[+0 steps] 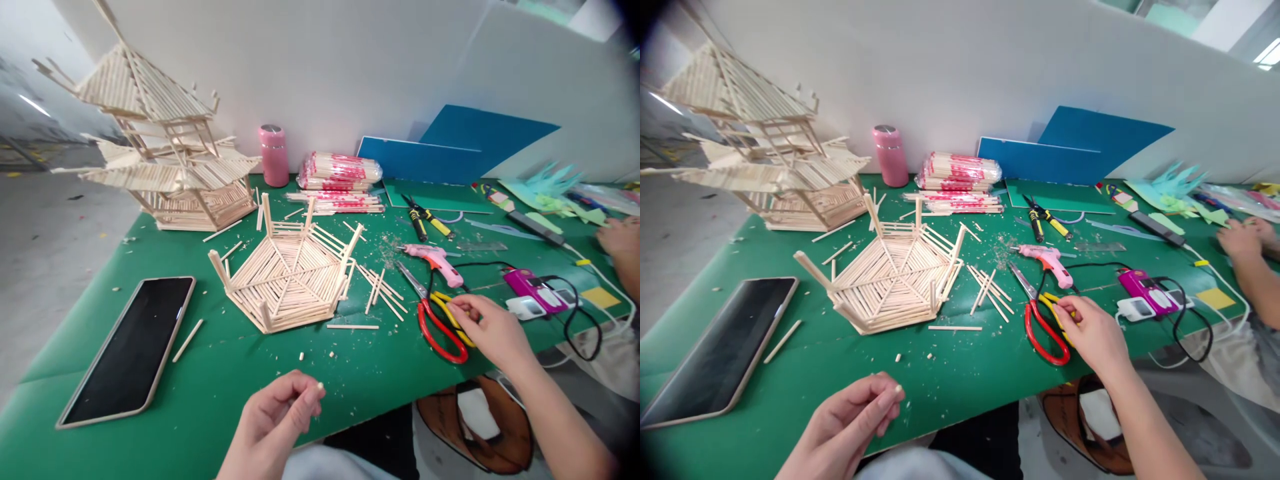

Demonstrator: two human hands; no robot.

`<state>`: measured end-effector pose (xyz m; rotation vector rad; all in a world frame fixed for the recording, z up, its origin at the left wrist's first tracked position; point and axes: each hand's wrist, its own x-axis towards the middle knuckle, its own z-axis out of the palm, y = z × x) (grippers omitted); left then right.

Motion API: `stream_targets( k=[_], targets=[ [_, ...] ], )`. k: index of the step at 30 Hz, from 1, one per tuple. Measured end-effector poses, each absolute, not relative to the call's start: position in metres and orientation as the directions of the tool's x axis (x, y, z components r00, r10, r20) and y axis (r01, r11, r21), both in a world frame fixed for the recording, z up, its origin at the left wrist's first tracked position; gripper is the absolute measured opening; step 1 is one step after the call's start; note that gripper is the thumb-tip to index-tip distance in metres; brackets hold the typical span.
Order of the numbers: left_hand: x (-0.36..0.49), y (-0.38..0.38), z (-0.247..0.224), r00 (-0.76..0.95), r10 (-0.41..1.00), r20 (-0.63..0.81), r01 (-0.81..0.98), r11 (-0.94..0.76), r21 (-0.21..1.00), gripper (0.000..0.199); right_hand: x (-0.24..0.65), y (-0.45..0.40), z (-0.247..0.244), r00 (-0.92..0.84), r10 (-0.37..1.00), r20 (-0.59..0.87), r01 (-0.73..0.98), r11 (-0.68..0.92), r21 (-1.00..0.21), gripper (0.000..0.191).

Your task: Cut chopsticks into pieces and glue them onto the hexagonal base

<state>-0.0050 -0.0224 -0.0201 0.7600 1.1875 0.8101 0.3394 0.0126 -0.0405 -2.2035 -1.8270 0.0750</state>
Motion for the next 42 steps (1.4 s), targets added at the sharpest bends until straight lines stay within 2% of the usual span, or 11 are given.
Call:
stream_targets(
  k=[5,8,11,16,22,28,39,42],
  targets=[
    [-0.006,-0.022,-0.016,0.148,0.866,-0.477,-0.136,0.496,0.858,0.023,0.316,0.010,-0.043,0.062,0.996,0.067,0.973,-0.046,-0.226,0.019],
    [-0.010,-0.024,-0.014,0.113,0.868,-0.483,-0.153,0.495,0.855,0.021,0.315,0.010,-0.044,0.077,0.995,0.056,0.982,-0.066,-0.179,0.018],
    [-0.014,-0.025,-0.014,0.075,0.863,-0.499,-0.165,0.504,0.847,0.021,0.323,0.009,-0.043,0.101,0.994,0.053,0.986,-0.093,-0.138,0.025],
    [-0.018,-0.025,-0.014,0.058,0.854,-0.517,-0.169,0.519,0.838,0.020,0.331,0.008,-0.041,0.082,0.996,0.019,0.994,-0.080,-0.077,0.021],
    [-0.021,-0.024,-0.018,0.066,0.871,-0.487,-0.166,0.490,0.856,0.021,0.350,0.010,-0.040,0.155,0.982,0.106,0.987,-0.159,0.027,0.024],
    [-0.021,-0.026,-0.018,0.045,0.874,-0.484,-0.182,0.483,0.856,0.021,0.345,0.007,-0.043,0.226,0.971,0.082,0.972,-0.219,-0.079,0.021],
    [-0.027,-0.026,-0.021,0.068,0.853,-0.517,-0.159,0.521,0.838,0.023,0.331,0.009,-0.044,0.300,0.943,-0.140,0.940,-0.318,-0.123,0.036],
    [-0.025,-0.025,-0.018,0.062,0.852,-0.520,-0.179,0.522,0.834,0.022,0.329,0.009,-0.042,0.309,0.934,-0.179,0.921,-0.341,-0.187,0.030]
  ],
)
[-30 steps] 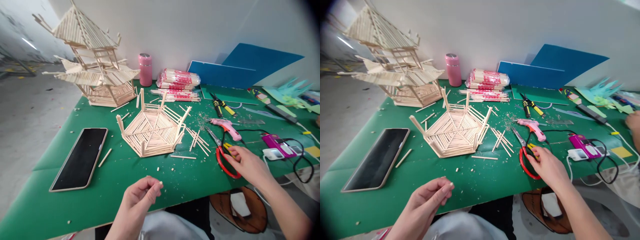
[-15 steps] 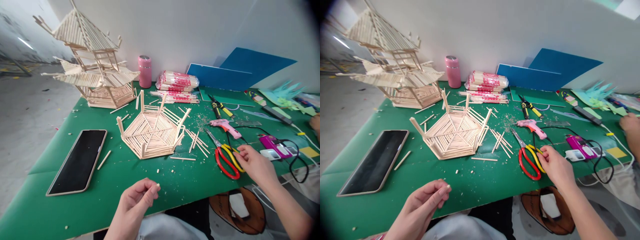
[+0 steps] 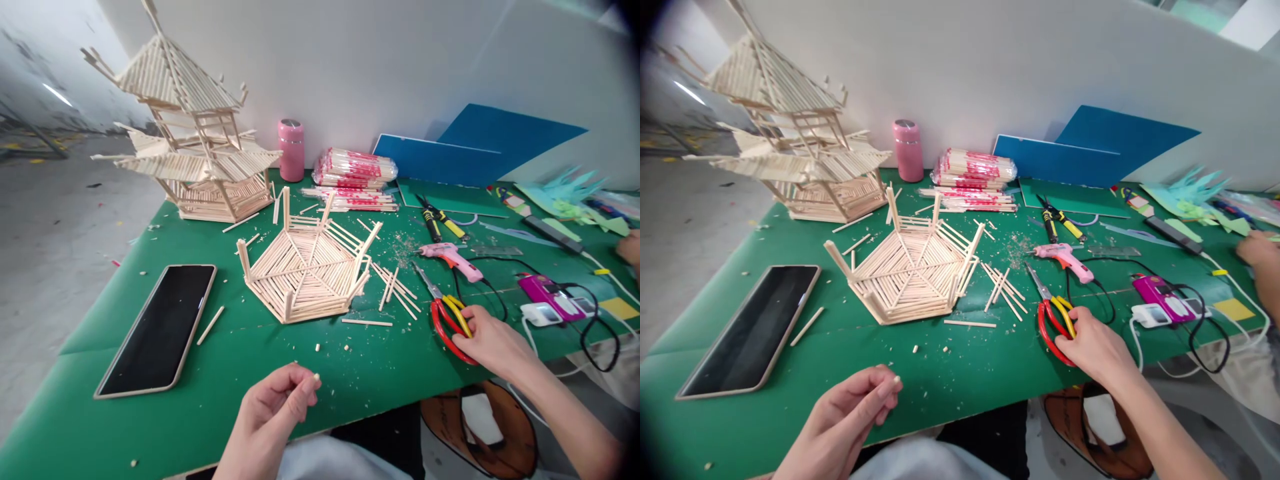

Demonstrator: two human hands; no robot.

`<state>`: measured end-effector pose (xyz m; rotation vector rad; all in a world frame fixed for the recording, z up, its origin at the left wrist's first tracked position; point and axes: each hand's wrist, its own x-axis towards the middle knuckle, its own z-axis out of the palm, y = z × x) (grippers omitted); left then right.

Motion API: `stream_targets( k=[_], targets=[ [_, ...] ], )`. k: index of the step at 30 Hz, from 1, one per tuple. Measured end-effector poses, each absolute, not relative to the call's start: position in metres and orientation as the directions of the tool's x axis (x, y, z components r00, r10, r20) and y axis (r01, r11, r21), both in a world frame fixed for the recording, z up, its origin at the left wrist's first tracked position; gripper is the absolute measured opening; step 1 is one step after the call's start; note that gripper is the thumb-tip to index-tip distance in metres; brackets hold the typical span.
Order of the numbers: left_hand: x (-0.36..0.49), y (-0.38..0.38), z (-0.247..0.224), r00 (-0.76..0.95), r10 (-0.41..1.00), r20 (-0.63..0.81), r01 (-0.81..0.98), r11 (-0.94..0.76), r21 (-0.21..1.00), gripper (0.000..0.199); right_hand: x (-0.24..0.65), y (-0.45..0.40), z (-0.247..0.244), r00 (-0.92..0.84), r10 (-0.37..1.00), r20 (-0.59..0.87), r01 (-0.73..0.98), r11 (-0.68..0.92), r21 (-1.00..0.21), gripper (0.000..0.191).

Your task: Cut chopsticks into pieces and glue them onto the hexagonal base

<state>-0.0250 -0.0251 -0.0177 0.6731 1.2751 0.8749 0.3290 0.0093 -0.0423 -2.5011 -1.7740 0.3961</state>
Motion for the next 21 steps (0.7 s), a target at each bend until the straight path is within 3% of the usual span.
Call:
stream_targets(
  k=[6,9,12,15,17,21],
  targets=[
    [-0.020,-0.022,-0.013,0.069,0.860,-0.505,-0.216,0.507,0.834,0.021,0.321,-0.002,-0.027,0.167,0.949,-0.266,0.793,-0.290,-0.535,0.025],
    [-0.014,-0.019,-0.009,0.085,0.865,-0.494,-0.216,0.500,0.839,0.020,0.304,-0.010,-0.022,0.120,0.962,-0.247,0.536,-0.272,-0.799,0.024],
    [-0.008,-0.015,-0.004,0.125,0.868,-0.480,-0.248,0.496,0.832,0.018,0.279,-0.021,-0.020,0.127,0.980,-0.154,0.336,-0.189,-0.923,0.031],
    [-0.003,-0.011,-0.002,0.171,0.872,-0.459,-0.271,0.489,0.829,0.019,0.254,-0.033,-0.020,0.081,0.985,-0.150,0.370,-0.170,-0.914,0.043],
    [-0.001,-0.009,-0.001,0.187,0.878,-0.440,-0.278,0.477,0.833,0.018,0.240,-0.040,-0.020,-0.006,0.989,-0.149,0.508,-0.125,-0.852,0.053],
    [0.000,-0.010,-0.002,0.167,0.920,-0.356,-0.289,0.390,0.874,0.017,0.223,-0.045,-0.020,-0.203,0.978,0.036,0.786,0.185,-0.590,0.076]
  ],
)
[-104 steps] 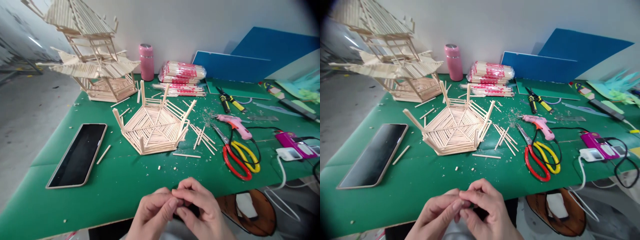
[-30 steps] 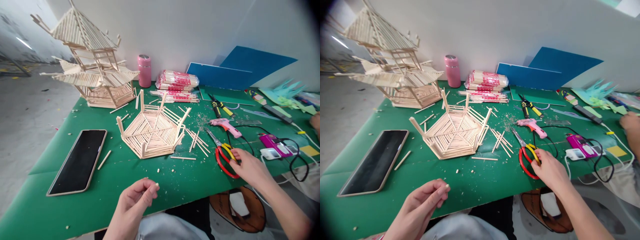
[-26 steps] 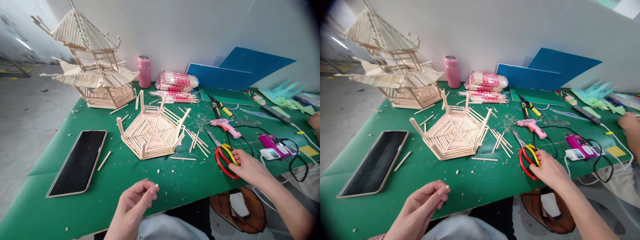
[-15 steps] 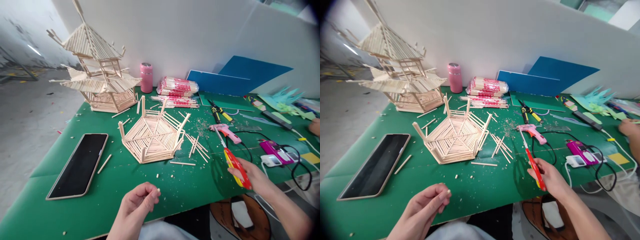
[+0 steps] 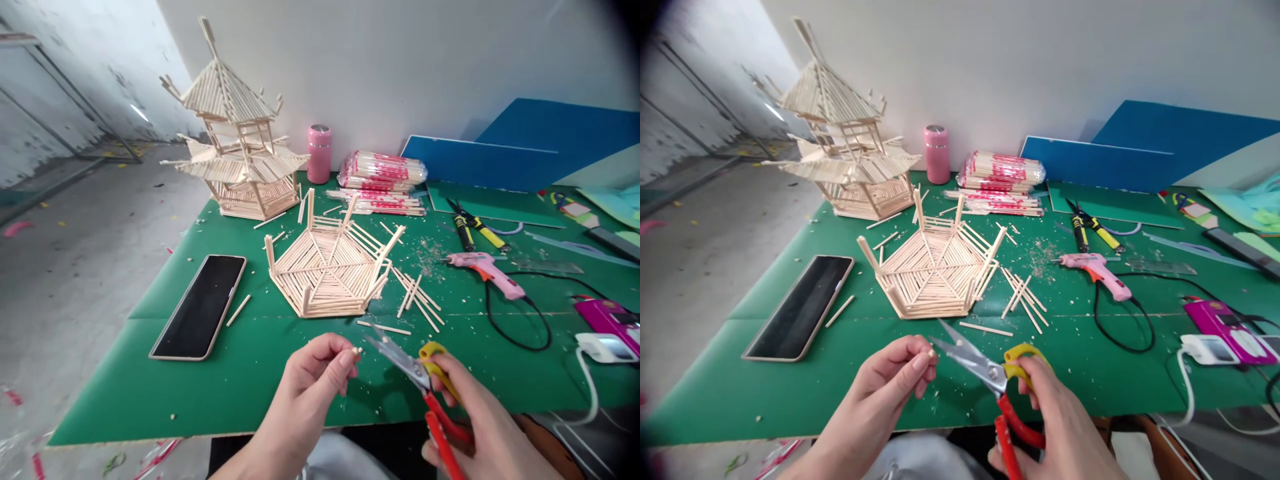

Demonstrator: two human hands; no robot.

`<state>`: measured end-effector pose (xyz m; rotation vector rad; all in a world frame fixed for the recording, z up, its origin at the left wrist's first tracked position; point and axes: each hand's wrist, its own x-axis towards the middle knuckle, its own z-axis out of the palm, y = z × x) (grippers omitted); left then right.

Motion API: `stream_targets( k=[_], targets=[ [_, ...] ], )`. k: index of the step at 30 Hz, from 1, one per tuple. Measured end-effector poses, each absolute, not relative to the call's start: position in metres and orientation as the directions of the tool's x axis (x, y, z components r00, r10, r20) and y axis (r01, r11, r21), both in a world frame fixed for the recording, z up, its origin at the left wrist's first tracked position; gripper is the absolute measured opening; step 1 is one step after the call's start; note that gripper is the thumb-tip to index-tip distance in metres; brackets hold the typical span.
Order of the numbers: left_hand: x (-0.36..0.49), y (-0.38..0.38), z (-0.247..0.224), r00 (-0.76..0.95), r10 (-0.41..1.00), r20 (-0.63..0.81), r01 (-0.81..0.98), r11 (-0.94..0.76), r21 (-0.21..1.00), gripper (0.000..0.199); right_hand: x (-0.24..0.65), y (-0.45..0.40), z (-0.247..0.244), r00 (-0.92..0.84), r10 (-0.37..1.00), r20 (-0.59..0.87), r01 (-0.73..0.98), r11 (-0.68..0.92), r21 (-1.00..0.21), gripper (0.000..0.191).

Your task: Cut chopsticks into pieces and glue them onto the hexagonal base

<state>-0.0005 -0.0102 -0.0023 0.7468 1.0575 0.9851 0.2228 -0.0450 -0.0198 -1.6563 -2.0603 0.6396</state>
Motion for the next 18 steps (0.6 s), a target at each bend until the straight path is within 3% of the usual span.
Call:
stream_targets(
  k=[3,5,18],
  targets=[
    [-0.001,-0.012,-0.002,0.151,0.950,-0.272,-0.253,0.303,0.919,0.016,0.218,-0.044,-0.021,-0.316,0.939,0.135,0.845,0.343,-0.410,0.090],
    [-0.002,-0.012,-0.002,0.155,0.959,-0.239,-0.222,0.270,0.937,0.016,0.216,-0.043,-0.021,-0.353,0.926,0.136,0.846,0.378,-0.375,0.093],
    [-0.011,-0.013,-0.010,0.235,0.963,-0.133,-0.189,0.179,0.966,0.012,0.206,-0.048,-0.018,-0.357,0.934,-0.016,0.835,0.312,-0.453,0.083]
  ],
)
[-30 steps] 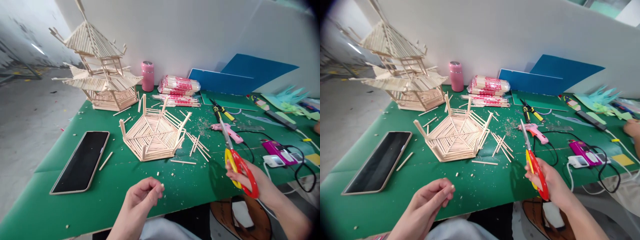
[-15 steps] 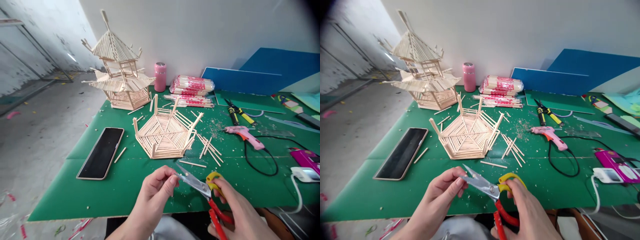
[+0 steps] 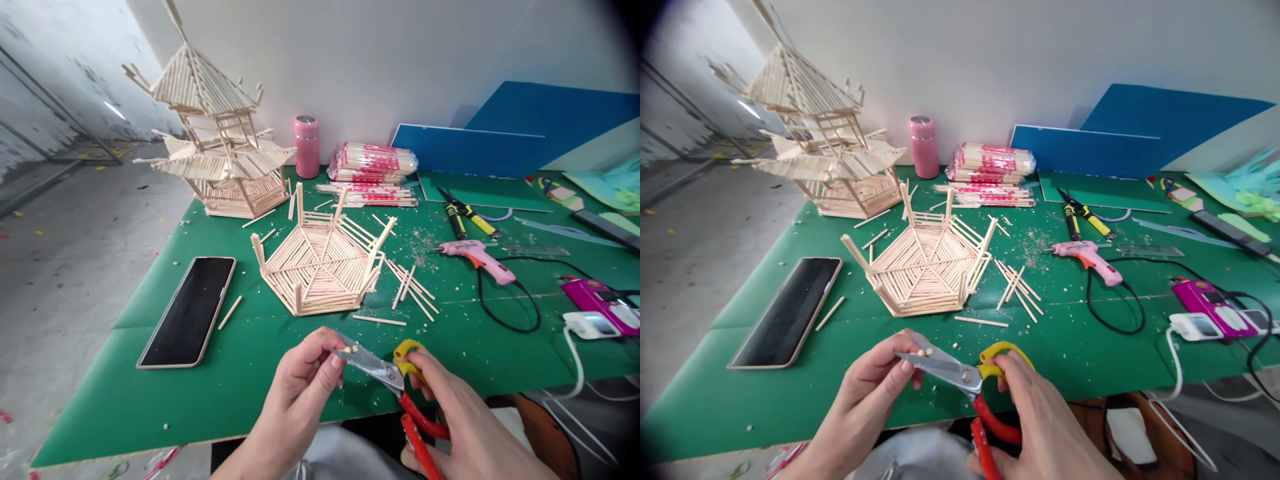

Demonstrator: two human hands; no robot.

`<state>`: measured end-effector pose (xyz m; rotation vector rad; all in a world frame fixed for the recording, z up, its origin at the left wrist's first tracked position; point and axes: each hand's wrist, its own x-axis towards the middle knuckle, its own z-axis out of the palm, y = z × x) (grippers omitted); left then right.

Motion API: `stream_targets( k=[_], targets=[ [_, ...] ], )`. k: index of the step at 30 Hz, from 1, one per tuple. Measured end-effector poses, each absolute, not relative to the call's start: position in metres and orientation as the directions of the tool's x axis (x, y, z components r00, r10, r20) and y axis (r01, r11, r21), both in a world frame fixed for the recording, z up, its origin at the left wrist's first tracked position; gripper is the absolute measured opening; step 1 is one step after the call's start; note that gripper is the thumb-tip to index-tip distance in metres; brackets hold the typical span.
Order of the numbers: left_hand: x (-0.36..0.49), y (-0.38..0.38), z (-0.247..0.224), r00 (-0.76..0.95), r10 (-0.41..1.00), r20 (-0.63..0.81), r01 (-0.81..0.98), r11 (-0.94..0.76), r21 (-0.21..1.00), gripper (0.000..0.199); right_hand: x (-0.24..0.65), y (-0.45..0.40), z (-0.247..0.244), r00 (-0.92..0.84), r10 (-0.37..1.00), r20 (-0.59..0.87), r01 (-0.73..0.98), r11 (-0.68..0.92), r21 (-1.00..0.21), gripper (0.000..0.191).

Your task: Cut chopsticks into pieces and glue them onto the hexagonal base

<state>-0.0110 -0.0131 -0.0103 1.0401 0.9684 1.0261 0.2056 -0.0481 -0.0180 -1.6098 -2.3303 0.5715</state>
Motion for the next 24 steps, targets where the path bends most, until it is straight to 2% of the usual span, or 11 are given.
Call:
stream_targets(
  k=[4,9,18,24],
  targets=[
    [-0.013,-0.012,-0.013,0.256,0.960,-0.118,-0.175,0.166,0.971,0.013,0.202,-0.047,-0.015,-0.355,0.932,-0.074,0.828,0.276,-0.488,0.077],
    [-0.014,-0.014,-0.018,0.253,0.965,-0.070,-0.223,0.129,0.966,0.012,0.197,-0.046,-0.007,-0.292,0.922,-0.256,0.844,0.122,-0.523,0.065],
    [-0.018,-0.015,-0.022,0.277,0.960,-0.044,-0.283,0.126,0.951,0.011,0.197,-0.053,-0.010,-0.290,0.875,-0.387,0.855,0.055,-0.516,0.075],
    [-0.020,-0.014,-0.023,0.278,0.959,-0.055,-0.273,0.134,0.952,0.010,0.193,-0.050,-0.006,-0.283,0.877,-0.388,0.832,0.023,-0.555,0.073]
  ],
)
